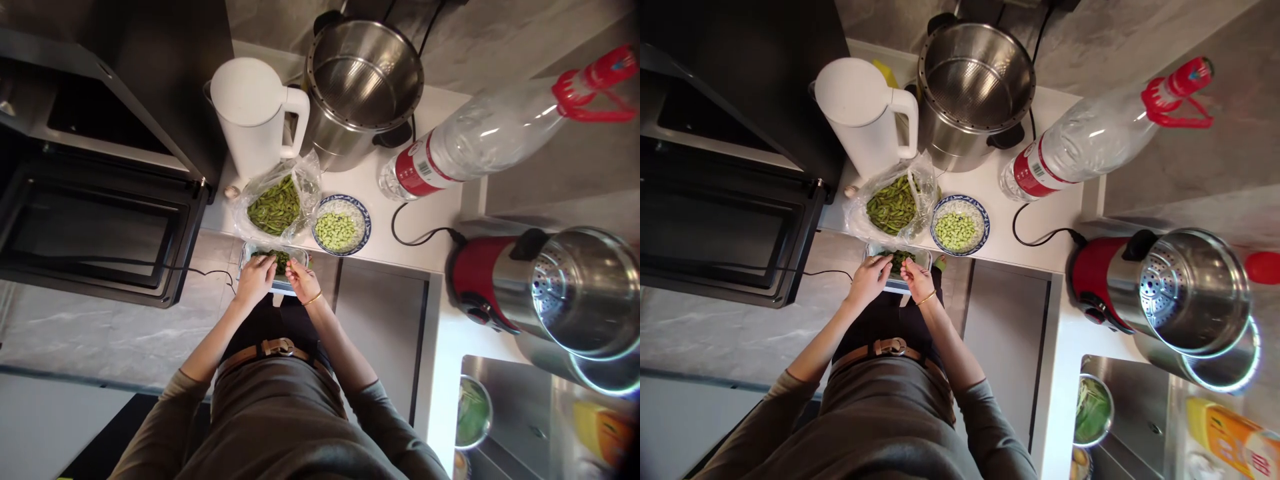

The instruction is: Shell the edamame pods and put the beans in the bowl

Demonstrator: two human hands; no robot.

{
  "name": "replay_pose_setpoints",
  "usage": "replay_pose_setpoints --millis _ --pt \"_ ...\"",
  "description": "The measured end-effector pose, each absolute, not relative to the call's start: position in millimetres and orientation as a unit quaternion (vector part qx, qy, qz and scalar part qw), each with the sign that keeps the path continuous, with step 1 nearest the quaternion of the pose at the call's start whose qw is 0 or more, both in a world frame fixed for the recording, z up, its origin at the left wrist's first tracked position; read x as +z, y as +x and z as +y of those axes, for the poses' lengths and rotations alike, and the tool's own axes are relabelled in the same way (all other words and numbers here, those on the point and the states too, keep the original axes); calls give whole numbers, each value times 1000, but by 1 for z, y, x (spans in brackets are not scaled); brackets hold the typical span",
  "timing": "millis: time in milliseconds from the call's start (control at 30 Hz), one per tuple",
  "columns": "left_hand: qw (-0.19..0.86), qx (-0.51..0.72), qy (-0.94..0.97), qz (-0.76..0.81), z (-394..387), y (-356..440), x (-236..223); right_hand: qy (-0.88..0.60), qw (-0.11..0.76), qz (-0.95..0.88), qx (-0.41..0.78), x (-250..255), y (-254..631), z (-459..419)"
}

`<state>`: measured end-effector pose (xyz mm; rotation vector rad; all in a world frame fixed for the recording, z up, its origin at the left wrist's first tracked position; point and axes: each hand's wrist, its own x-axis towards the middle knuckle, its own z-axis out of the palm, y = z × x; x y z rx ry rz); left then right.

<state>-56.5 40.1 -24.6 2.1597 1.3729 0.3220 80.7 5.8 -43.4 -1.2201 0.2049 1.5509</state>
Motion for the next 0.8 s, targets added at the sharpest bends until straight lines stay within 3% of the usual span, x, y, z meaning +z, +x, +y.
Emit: replay_pose_setpoints --millis 267,367,800 --pt "549 207 661 468 47 -44 -23 -492 538 64 682 -36 77 3" --pt "604 213 636 432 52 -45 -22 -491 520 36 698 -32 81 1" --pt "448 210 775 392 47 -49 1 -528 479 -75 697 -25 92 -6"
